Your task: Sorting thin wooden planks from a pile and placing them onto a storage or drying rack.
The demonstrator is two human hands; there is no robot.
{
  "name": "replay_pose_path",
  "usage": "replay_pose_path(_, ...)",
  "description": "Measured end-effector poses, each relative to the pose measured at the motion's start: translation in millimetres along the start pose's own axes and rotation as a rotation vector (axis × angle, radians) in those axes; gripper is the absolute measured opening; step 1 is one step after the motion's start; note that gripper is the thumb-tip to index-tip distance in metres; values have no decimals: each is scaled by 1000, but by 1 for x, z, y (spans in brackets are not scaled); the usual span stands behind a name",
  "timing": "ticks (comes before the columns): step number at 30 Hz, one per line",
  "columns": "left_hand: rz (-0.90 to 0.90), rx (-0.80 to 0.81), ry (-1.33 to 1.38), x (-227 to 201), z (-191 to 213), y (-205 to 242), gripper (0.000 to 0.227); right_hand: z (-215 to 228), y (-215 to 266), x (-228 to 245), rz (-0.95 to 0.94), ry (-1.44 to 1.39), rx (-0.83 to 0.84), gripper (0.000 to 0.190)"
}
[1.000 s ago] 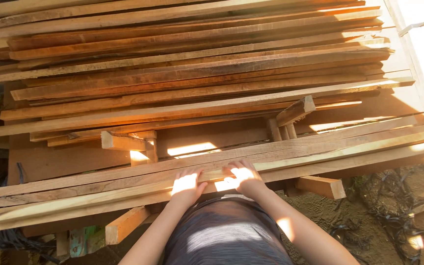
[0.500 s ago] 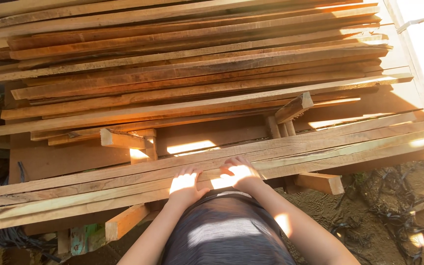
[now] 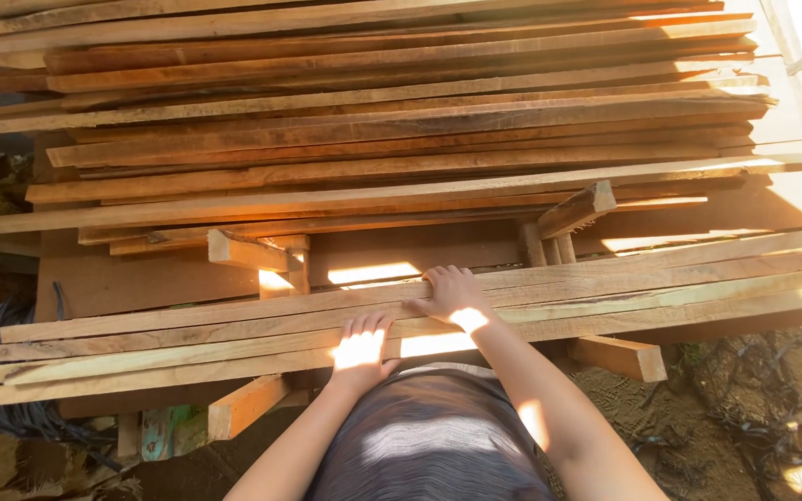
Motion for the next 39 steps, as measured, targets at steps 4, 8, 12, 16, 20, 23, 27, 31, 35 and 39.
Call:
replay_pose_path(4,6,-82,26,-3,-5,1,88,18,-15,1,-111,-24,306,85)
replay_pose_path(8,98,-27,-64,-10,-17,-11,87,46,-16,13,-146,44,450,80)
replay_pose_path(12,76,232,-113,-11,4,-37,92,70,-14,26,-129,57,544,95)
replay_pose_path(16,163,540,54,-12,24,-63,66,54,-12,18,-106,-38,576,104)
replay_pose_path(20,-18,664,536,1,151,-72,54,30,-37,-12,121,-233,32,54)
replay_pose_path(23,127,-177,67,70,73,-142,44,37,-56,-31,164,-12,-582,48)
replay_pose_path(27,307,-233,-250,117,102,-175,65,87,-79,-57,103,21,-665,56)
replay_pose_path(31,300,18,-122,168,73,-201,74,99,-97,-81,-77,52,-238,65)
replay_pose_path(35,331,51,-210,173,94,-203,51,86,-118,-101,19,206,-488,52)
replay_pose_path(39,356,75,-26,147,162,-172,41,131,-86,-93,88,225,-621,59)
Point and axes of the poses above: each hand's wrist, its own y-axis away from the middle knuckle, its own z-axis out of the back of the hand, x = y × z, the point moved 1 cm from there along -y, towards the middle knuckle, and after that the axes turned 13 degrees about x, right-handed, at the moved point
